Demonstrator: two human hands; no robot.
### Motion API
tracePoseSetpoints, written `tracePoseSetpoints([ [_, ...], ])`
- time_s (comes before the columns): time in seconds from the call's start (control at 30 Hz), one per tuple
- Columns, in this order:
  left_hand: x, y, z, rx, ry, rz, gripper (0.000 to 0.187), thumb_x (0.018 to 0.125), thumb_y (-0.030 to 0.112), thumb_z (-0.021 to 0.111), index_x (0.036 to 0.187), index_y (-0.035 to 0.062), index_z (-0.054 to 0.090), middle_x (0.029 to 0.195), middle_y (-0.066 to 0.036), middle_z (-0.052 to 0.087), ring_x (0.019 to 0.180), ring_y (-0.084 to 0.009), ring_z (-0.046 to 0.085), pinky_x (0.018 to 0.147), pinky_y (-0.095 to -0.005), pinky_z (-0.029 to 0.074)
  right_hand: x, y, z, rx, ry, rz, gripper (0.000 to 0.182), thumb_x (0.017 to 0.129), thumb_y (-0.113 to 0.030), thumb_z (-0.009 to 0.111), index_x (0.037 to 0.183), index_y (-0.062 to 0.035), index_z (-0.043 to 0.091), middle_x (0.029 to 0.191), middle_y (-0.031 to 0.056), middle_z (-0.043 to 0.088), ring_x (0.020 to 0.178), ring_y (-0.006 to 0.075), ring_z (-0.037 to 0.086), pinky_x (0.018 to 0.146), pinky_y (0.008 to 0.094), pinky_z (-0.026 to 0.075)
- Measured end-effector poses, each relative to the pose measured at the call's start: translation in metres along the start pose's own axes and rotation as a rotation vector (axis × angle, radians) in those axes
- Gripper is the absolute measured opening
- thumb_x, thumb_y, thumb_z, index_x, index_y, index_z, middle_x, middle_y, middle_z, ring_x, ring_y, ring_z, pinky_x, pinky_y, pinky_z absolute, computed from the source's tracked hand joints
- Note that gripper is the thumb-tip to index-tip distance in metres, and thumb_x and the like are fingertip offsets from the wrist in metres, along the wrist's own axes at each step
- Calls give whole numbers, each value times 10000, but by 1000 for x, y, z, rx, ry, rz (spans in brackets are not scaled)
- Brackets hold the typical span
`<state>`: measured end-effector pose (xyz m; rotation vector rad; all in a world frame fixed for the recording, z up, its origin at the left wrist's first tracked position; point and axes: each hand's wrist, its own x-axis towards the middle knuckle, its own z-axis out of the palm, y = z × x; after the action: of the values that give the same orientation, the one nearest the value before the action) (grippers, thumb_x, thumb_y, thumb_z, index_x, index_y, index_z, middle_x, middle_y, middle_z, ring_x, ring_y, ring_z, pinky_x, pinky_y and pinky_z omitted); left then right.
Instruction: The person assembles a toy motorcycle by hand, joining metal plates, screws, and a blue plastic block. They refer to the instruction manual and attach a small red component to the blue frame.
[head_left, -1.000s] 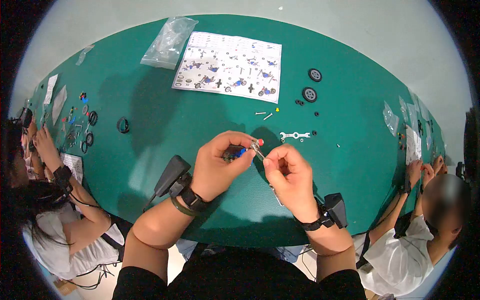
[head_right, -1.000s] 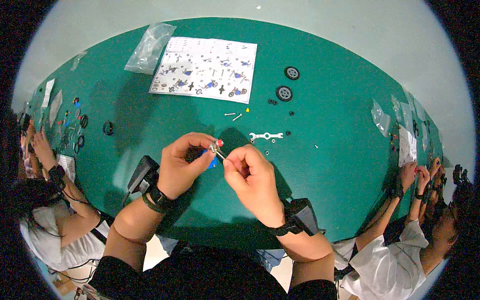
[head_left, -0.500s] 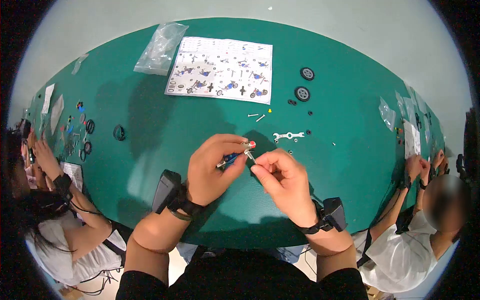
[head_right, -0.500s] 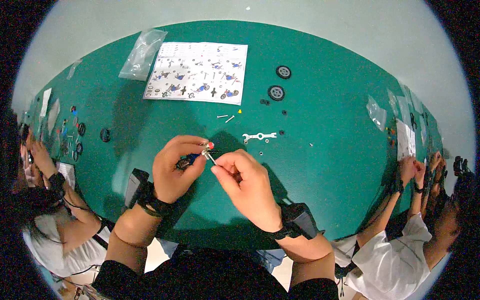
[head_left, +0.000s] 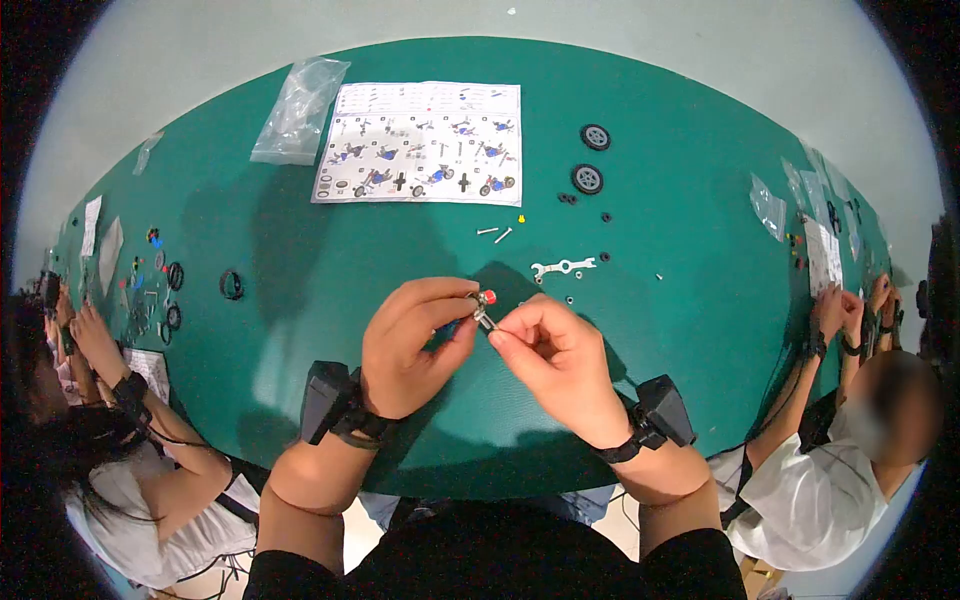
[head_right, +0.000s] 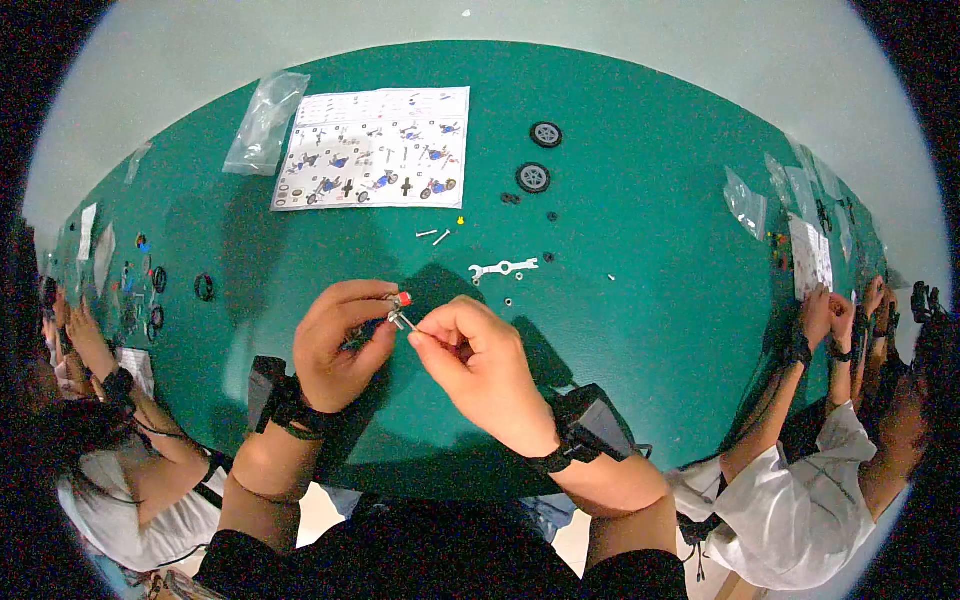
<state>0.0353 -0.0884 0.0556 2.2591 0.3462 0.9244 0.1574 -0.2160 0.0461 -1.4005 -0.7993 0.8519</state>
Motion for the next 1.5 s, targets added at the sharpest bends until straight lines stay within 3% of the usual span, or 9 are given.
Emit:
tracePoseSetpoints([
  [0.13, 1, 0, 0, 0, 7, 12, 270, 683, -47, 719, 919, 39, 621, 995, -109, 657, 862, -263, 649, 736, -332, 512, 0, -2, -1, -12, -12, -4, 77, 854, -54, 651, 851, -24, 581, 722, -9, 542, 625, 35, 481, 542, 197, 394],
  [0.33, 1, 1, -1, 2, -9, 21, 273, 677, -44, 724, 918, 38, 625, 997, -109, 657, 865, -265, 649, 732, -330, 515, 2, -6, -6, 143, -102, 186, 66, 872, -10, 634, 864, -44, 578, 761, -52, 531, 675, 3, 468, 579, 168, 380],
  [0.53, 0, 0, -1, -2, -37, 15, 277, 698, -52, 699, 946, 45, 622, 1018, -135, 663, 905, -282, 650, 774, -345, 519, 1, -4, -4, 68, -51, 81, 83, 865, -2, 641, 869, -49, 573, 783, -49, 533, 691, 5, 467, 587, 171, 378],
  [0.63, 0, 1, -2, 7, -42, 20, 285, 693, -54, 700, 948, 46, 623, 1021, -132, 661, 905, -282, 649, 773, -346, 519, 0, -2, -1, 102, -29, 76, 78, 870, -62, 650, 869, -43, 574, 727, -43, 566, 639, 2, 471, 560, 180, 391],
  [0.73, 1, 4, -2, 32, -40, 25, 288, 688, -54, 704, 945, 49, 625, 1025, -125, 659, 908, -280, 646, 776, -346, 517, 0, -8, -5, 139, -76, 188, 68, 889, -80, 631, 891, -32, 582, 739, -30, 581, 667, 17, 504, 594, 187, 414],
  [0.93, 2, 2, -1, 37, -25, 70, 314, 670, -56, 718, 949, 53, 624, 1023, -91, 646, 872, -264, 640, 724, -332, 520, 2, -3, -5, 188, -158, 213, 102, 922, -122, 592, 936, -21, 594, 772, -10, 606, 715, 53, 559, 649, 210, 450],
  [1.13, 2, 1, -2, 11, -28, 51, 296, 677, -48, 717, 941, 49, 624, 1024, -93, 645, 877, -263, 640, 731, -333, 518, 3, -8, -5, 221, -134, 272, 77, 898, -91, 623, 914, -30, 578, 753, -23, 588, 673, 26, 515, 603, 186, 421],
  [1.33, -2, 0, 2, -68, -69, 0, 279, 684, -42, 711, 931, 53, 622, 1025, -92, 644, 880, -265, 633, 747, -337, 513, 0, 5, -1, 75, -62, 126, 98, 847, -74, 683, 872, -54, 590, 695, -59, 543, 612, 4, 441, 546, 182, 371],
  [1.5, 0, 1, 2, -77, -62, -11, 264, 692, -43, 698, 925, 53, 619, 1030, -90, 644, 878, -266, 633, 745, -336, 511, 1, 5, -1, 75, -24, 136, 98, 831, -75, 701, 827, -60, 604, 672, -70, 535, 597, -1, 421, 529, 178, 343],
])
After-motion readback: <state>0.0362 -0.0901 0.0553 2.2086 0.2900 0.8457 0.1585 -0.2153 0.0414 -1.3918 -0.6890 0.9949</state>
